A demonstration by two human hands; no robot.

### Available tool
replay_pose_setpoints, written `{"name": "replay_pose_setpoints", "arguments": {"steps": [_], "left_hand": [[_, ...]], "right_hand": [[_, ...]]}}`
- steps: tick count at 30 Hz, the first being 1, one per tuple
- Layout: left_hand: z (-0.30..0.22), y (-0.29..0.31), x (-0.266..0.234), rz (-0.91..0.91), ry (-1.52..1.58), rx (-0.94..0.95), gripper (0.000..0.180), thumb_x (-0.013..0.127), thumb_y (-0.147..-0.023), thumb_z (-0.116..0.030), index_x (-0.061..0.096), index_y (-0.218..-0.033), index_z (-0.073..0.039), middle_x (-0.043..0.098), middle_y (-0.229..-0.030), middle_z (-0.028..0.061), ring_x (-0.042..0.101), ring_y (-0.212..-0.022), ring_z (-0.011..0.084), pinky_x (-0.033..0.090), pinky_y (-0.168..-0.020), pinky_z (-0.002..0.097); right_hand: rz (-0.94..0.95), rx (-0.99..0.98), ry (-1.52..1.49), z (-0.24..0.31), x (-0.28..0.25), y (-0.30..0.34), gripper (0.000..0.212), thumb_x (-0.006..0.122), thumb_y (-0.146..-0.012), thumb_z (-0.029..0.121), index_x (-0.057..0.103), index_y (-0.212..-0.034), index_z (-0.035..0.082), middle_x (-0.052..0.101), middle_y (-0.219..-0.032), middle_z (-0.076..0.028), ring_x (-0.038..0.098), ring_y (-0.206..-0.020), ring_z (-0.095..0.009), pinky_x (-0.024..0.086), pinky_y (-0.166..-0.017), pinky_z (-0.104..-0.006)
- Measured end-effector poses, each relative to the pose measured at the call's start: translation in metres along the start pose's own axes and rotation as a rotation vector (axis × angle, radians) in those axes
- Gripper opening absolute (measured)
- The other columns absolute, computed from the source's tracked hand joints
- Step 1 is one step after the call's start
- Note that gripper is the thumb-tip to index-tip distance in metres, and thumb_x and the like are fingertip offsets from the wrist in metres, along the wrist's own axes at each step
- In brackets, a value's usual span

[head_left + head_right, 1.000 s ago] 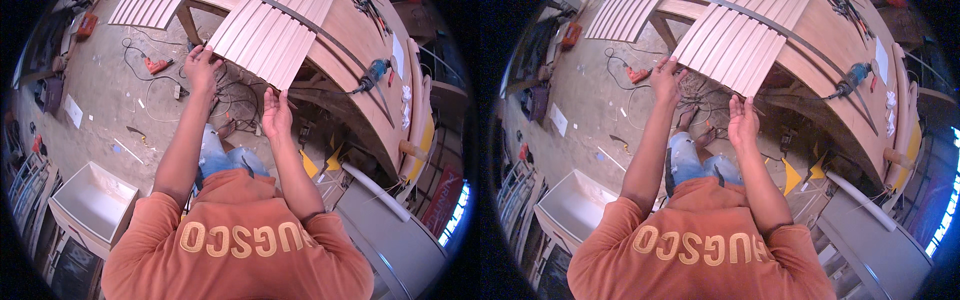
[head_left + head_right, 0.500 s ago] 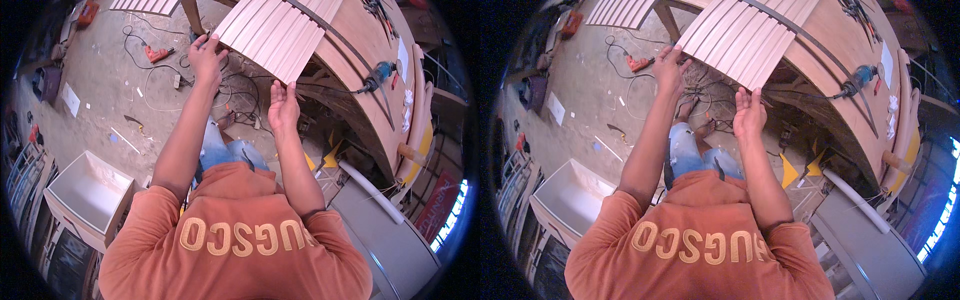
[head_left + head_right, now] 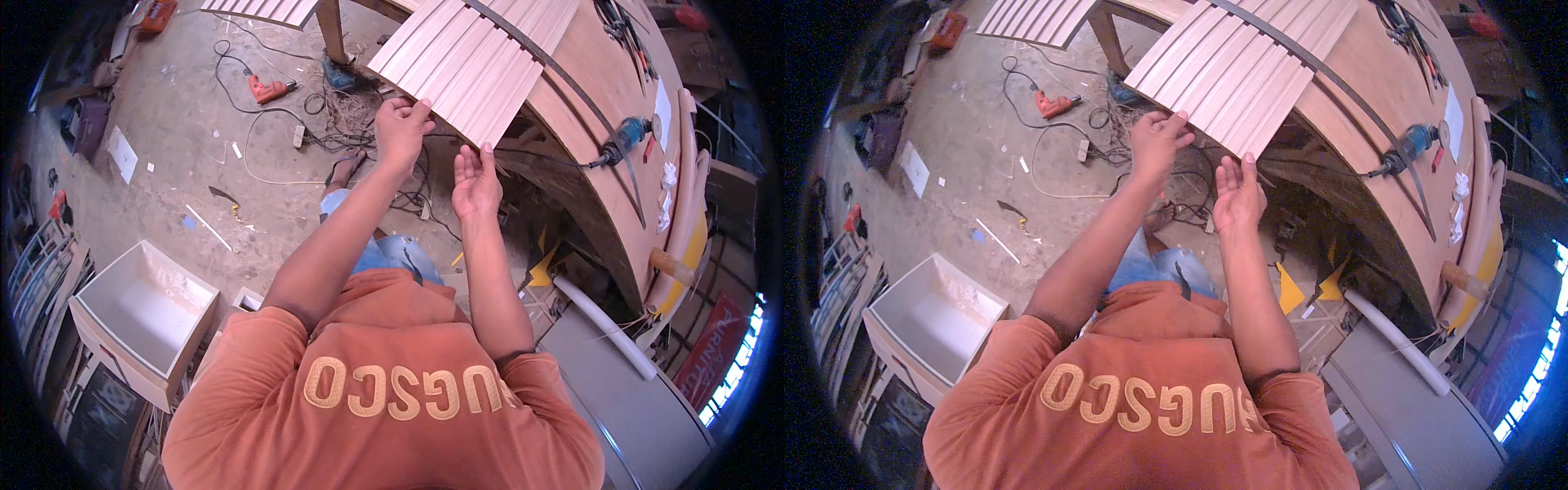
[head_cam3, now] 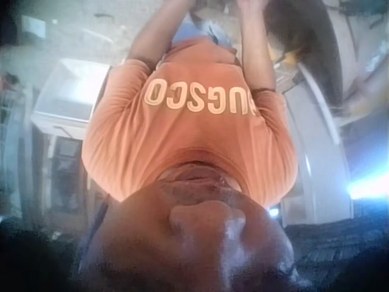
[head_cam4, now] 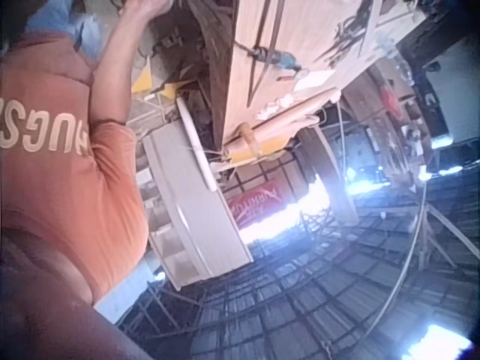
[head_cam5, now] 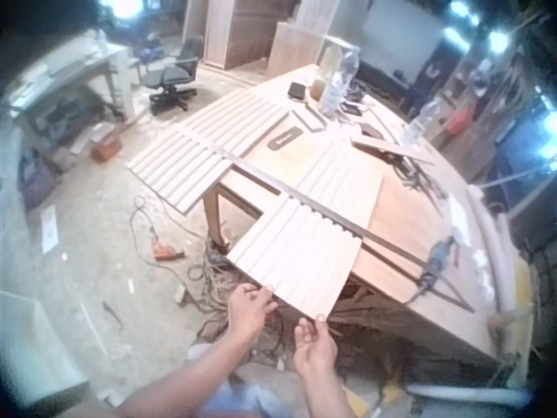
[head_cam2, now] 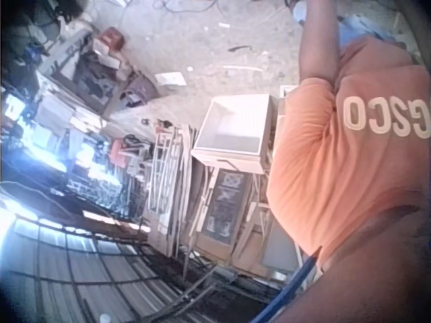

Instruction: The person sands the edges of wood panels with a sanding block and fits thin wood strips into the joints. They check the alignment and fit of the wood strips by hand as they assemble the panels on a workbench.

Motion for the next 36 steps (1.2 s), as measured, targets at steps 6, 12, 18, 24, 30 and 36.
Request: {"name": "replay_pose_setpoints", "arguments": {"steps": [6, 12, 18, 24, 30, 36], "left_hand": [[0.004, 0.002, 0.003, -0.021, -0.054, 0.04, 0.037, 0.073, -0.093, -0.013, 0.05, -0.112, 0.009, 0.066, -0.096, 0.0137, 0.068, -0.084, 0.0188, 0.062, -0.074, 0.0301], [0.005, 0.002, 0.002, 0.108, 0.014, 0.002, 0.049, 0.072, -0.094, -0.017, 0.044, -0.123, 0.011, 0.063, -0.107, 0.017, 0.067, -0.097, 0.0229, 0.062, -0.08, 0.0319], [0.009, 0.02, 0.007, 0.093, -0.11, -0.003, 0.075, 0.078, -0.089, -0.018, 0.031, -0.137, 0.014, 0.052, -0.126, 0.0221, 0.062, -0.11, 0.0282, 0.057, -0.092, 0.037], [-0.031, 0.031, -0.019, 0.057, -1.113, 0.998, 0.082, 0.087, -0.077, -0.028, 0.043, -0.141, -0.002, 0.033, -0.14, 0.0272, 0.046, -0.126, 0.0414, 0.039, -0.106, 0.049], [-0.077, -0.03, -0.041, 0.187, -1.214, 1.04, 0.091, 0.09, -0.07, -0.034, 0.045, -0.146, -0.008, 0.04, -0.146, 0.0252, 0.044, -0.133, 0.0435, 0.038, -0.11, 0.0486], [-0.083, -0.048, -0.043, 0.291, -1.056, 0.96, 0.079, 0.089, -0.071, -0.027, 0.053, -0.137, -0.003, 0.06, -0.133, 0.0186, 0.059, -0.123, 0.0351, 0.045, -0.106, 0.043]], "right_hand": [[-0.069, -0.015, 0.065, -0.002, 0.001, 0.002, 0.035, 0.074, -0.094, 0.029, 0.059, -0.112, 0.004, 0.067, -0.097, -0.006, 0.069, -0.093, -0.019, 0.056, -0.08, -0.0318], [0.049, 0.046, 0.055, 0.005, -0.002, -0.002, 0.038, 0.072, -0.095, 0.036, 0.058, -0.115, 0.006, 0.065, -0.104, -0.007, 0.065, -0.1, -0.02, 0.054, -0.085, -0.0342], [-0.384, -0.266, 0.176, 0.024, -0.021, 0.004, 0.04, 0.074, -0.093, 0.036, 0.058, -0.116, 0.007, 0.06, -0.115, -0.01, 0.063, -0.1, -0.02, 0.052, -0.084, -0.0335], [0.352, -1.293, 1.537, 0.087, 0.002, 0.02, 0.046, 0.081, -0.079, 0.025, 0.065, -0.118, 0.006, 0.063, -0.121, -0.018, 0.059, -0.114, -0.04, 0.046, -0.1, -0.0474], [0.416, -1.28, 1.627, 0.085, 0.01, 0.005, 0.034, 0.079, -0.081, 0.023, 0.069, -0.11, 0.008, 0.065, -0.124, -0.02, 0.067, -0.104, -0.036, 0.056, -0.086, -0.0437], [0.42, -1.444, 1.571, 0.071, 0.006, -0.003, 0.032, 0.08, -0.079, 0.015, 0.069, -0.107, 0.005, 0.067, -0.122, -0.024, 0.07, -0.099, -0.035, 0.058, -0.083, -0.0417]]}}
Point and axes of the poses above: each hand's wrist, its own y-axis away from the middle knuckle, its own x-axis out of the palm, z = x × y, the point moved 2 cm from there along -y, towards the middle knuckle
